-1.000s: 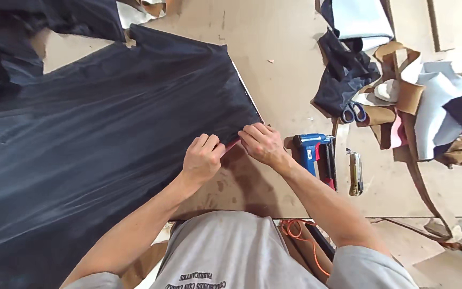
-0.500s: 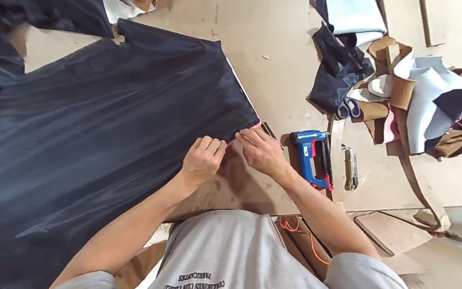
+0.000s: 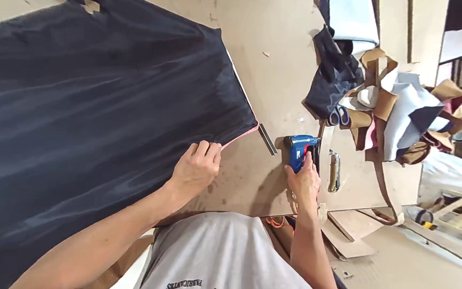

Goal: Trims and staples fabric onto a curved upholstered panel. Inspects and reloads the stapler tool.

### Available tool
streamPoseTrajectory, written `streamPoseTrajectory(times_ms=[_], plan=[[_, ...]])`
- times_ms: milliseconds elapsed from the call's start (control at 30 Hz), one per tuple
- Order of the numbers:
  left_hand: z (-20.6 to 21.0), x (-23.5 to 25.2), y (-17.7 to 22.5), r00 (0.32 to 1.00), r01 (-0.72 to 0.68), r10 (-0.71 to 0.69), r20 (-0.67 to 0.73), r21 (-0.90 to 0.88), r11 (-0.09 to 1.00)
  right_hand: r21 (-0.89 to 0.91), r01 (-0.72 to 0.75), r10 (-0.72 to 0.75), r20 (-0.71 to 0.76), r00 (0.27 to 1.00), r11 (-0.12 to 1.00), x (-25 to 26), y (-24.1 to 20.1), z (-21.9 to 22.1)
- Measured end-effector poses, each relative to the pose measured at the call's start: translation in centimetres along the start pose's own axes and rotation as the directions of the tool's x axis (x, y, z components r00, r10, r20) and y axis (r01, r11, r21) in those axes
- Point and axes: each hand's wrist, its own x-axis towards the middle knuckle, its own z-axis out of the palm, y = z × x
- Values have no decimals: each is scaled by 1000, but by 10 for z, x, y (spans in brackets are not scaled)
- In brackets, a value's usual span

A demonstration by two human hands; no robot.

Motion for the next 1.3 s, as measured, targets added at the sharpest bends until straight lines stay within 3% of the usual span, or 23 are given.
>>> streamPoseTrajectory(times_ms=[167, 300, 367, 567, 900, 1100, 1200, 1300], plan=[[0, -2, 1, 1000, 7, -7, 15, -3, 1000, 83, -103, 96, 82, 992, 991, 0, -8, -50], [2, -5, -2, 1000, 7, -6, 16, -37, 999, 398, 16, -74, 130, 989, 917, -35, -40, -79], [3, -5, -2, 1000, 12, -12, 2, -66, 998, 462, 56, -144, 158, 977, 885, -49, -69, -85], [4, -6, -4, 1000, 26, -28, -11, -99, 995, 297, 230, -287, 165, 944, 927, -46, -109, -80], [3, -4, -4, 999, 41, -44, -19, -136, 990, 308, 272, -339, 192, 921, 912, -58, -118, -71], [7, -6, -4, 996, 42, -56, -74, -172, 984, 271, 452, -499, 138, 856, 850, -87, -131, -60], [-6, -12, -4, 994, 86, -99, -55, -208, 974, 310, 368, -409, 77, 909, 876, -91, -120, -63], [-38, -40, -14, 962, 229, -264, -67, -329, 916, 345, 207, -228, 20, 973, 916, -80, -96, -73]])
